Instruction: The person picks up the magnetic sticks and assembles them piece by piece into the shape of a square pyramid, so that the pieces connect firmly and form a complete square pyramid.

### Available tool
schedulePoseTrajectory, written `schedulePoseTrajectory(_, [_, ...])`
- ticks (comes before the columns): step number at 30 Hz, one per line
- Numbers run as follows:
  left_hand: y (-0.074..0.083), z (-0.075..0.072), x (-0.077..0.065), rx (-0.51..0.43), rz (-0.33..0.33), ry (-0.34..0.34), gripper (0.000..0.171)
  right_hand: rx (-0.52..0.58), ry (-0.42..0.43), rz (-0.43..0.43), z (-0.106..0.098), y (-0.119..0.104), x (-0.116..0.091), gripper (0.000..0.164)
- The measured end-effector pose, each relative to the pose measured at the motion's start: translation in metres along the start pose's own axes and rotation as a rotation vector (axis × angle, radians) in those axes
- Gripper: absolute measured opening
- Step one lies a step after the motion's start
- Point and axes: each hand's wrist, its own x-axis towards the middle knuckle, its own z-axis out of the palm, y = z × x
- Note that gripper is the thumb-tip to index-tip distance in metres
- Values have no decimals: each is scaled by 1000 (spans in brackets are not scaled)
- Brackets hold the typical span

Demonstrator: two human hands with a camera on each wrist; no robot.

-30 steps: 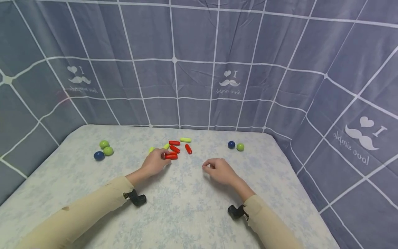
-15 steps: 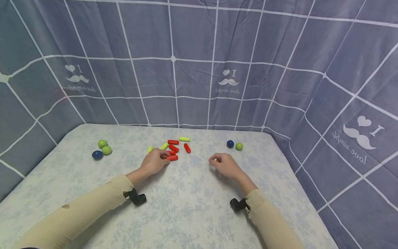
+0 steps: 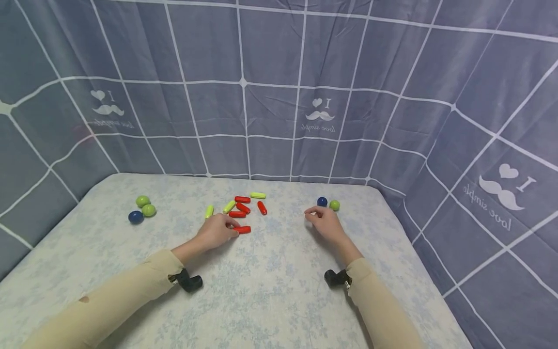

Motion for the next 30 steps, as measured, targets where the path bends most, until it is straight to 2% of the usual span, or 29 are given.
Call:
schedulePoseTrajectory(6, [2,0,-5,-41,-6,-28,21,122,75,55,-5,7,12,33])
schedulePoseTrajectory(13, [0,-2,-8,-69,8,-34,18,285,135,188,-9,12,28,41])
schedulePoseTrajectory(23, [-15,2,-17,-133,63,-86,13,364,224,339,-2,24,36,55])
schedulePoseTrajectory(30, [-15,3,-14,-148,105,-70,10,380,280,350,-9,26,41,56])
